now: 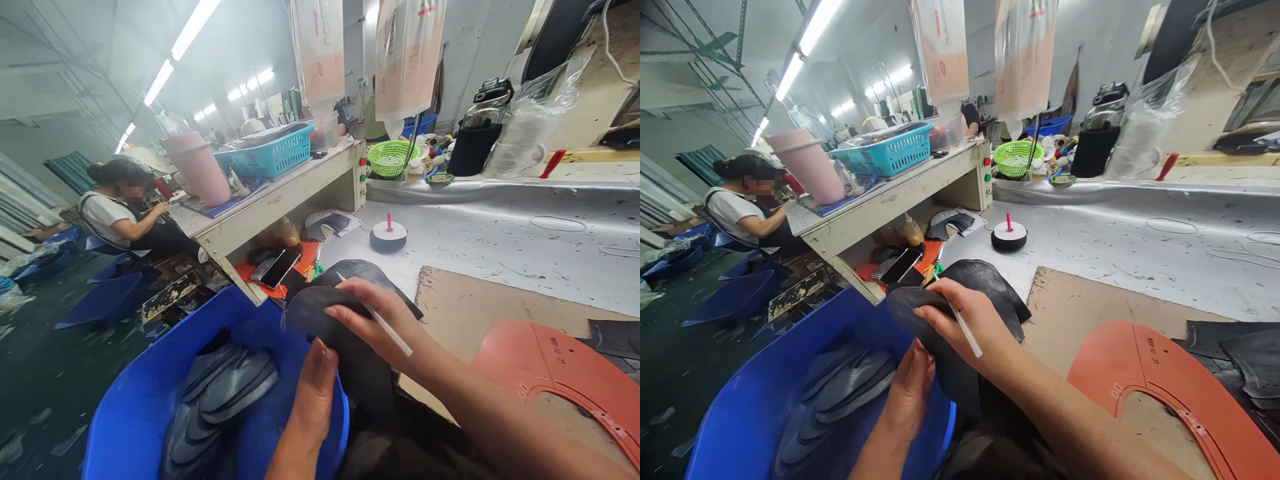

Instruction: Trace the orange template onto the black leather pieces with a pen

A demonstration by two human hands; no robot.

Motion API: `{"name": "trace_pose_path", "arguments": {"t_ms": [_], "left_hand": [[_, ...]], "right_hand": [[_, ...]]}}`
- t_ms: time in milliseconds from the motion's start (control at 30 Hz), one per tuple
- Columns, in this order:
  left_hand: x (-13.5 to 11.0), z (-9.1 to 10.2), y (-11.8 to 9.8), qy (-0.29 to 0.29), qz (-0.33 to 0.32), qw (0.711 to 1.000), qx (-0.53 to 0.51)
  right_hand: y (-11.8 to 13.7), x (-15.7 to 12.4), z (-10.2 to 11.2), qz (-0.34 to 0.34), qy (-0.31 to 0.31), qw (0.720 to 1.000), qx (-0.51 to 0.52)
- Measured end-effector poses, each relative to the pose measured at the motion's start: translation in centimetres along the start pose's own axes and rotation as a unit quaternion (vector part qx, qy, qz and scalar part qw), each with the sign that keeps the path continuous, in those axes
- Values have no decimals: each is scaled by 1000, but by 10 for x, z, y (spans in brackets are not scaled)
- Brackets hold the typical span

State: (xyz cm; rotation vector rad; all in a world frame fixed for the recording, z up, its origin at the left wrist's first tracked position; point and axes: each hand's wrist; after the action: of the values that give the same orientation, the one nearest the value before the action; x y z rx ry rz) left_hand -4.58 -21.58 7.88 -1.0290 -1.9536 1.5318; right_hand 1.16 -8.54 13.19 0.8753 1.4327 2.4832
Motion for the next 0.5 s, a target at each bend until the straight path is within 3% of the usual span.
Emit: {"name": "trace_pose_path", "arguments": {"t_ms": [133,300,400,500], "left_hand": [[5,-6,-6,0,-1,993,-117],[4,-13,-4,-3,33,991,-132],[0,-13,-2,-38,62,996,-49],[-8,1,-7,-1,70,981,178]], "right_hand": [[1,-6,0,20,11,1000,-21],[4,-9,-3,-19,33,999,21],[6,-10,-8,-28,68,997,30],[5,-13,-7,-16,76,997,-2]]}}
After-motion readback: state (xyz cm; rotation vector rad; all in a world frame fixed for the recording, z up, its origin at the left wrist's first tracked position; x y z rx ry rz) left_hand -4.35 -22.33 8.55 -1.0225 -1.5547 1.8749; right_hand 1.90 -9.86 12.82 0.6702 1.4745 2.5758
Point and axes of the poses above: each hand's wrist, its own x-axis towards the middle knuckle, its own z-axis out of the back of the hand, y = z × x, and after that the axes turned 3 degrees about y, right-handed
